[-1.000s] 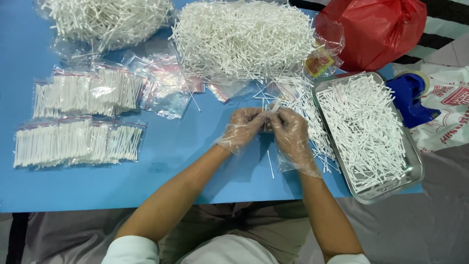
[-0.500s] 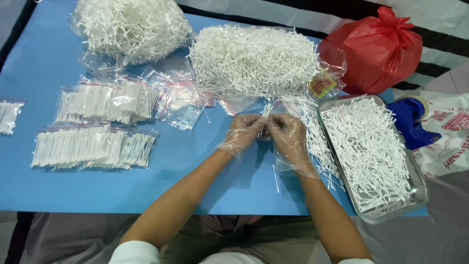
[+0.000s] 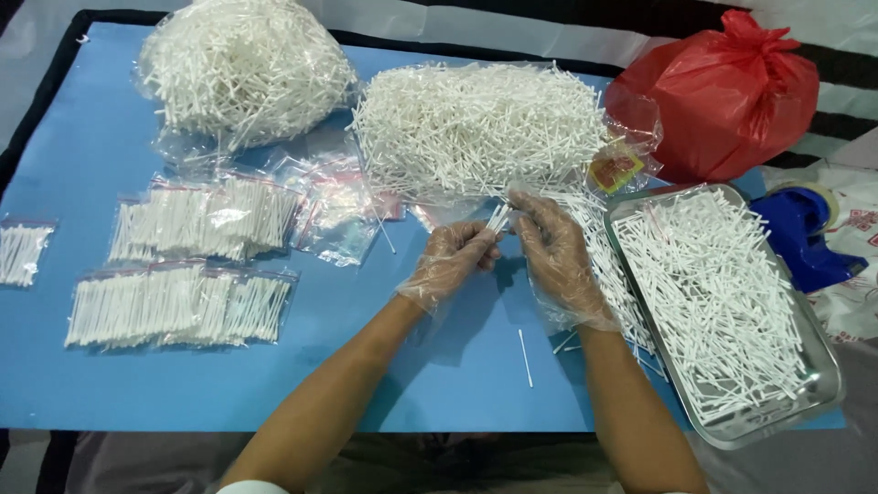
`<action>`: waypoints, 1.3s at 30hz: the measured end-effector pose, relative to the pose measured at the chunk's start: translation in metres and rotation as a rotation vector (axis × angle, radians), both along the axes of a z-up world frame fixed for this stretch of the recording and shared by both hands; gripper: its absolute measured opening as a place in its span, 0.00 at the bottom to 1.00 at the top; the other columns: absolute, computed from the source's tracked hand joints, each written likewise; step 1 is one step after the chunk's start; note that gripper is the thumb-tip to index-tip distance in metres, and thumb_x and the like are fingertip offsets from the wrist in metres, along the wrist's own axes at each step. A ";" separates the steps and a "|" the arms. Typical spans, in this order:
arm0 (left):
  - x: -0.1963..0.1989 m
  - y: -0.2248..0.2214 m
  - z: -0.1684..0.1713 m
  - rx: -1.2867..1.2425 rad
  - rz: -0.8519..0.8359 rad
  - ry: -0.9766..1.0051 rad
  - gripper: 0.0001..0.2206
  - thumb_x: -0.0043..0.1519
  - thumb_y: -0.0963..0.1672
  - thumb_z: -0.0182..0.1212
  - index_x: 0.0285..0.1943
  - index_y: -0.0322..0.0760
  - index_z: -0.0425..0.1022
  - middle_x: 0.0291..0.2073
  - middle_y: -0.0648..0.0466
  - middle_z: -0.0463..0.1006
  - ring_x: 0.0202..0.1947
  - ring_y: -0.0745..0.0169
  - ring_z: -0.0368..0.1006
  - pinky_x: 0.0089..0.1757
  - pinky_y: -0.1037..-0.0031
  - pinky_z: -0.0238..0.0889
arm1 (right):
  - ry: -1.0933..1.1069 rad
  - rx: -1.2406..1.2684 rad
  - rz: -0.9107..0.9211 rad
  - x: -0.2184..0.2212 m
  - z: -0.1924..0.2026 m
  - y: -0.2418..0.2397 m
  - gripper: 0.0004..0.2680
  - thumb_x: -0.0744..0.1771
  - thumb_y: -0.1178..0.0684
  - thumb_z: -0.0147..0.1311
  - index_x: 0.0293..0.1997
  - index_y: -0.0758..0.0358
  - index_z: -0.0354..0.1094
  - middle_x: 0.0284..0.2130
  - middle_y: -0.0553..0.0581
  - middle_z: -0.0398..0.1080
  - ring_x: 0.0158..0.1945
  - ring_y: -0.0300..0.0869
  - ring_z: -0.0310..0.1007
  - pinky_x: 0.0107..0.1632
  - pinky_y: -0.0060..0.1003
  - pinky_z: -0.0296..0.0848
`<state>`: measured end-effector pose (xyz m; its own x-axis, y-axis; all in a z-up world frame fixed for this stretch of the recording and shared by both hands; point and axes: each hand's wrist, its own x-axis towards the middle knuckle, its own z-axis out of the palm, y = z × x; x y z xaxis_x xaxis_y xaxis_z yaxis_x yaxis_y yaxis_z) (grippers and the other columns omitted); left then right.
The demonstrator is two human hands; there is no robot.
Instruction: The person sorts cotton swabs on a table and places them into plastic bags by hand.
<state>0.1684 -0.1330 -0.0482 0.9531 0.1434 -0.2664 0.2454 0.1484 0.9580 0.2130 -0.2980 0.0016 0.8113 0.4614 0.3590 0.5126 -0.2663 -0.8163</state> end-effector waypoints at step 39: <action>0.015 -0.005 -0.049 0.105 0.096 -0.094 0.10 0.68 0.53 0.56 0.43 0.52 0.79 0.32 0.60 0.82 0.37 0.72 0.75 0.44 0.74 0.68 | 0.347 0.144 -0.325 -0.003 -0.053 0.007 0.04 0.62 0.59 0.68 0.30 0.63 0.75 0.19 0.63 0.74 0.21 0.43 0.78 0.22 0.34 0.74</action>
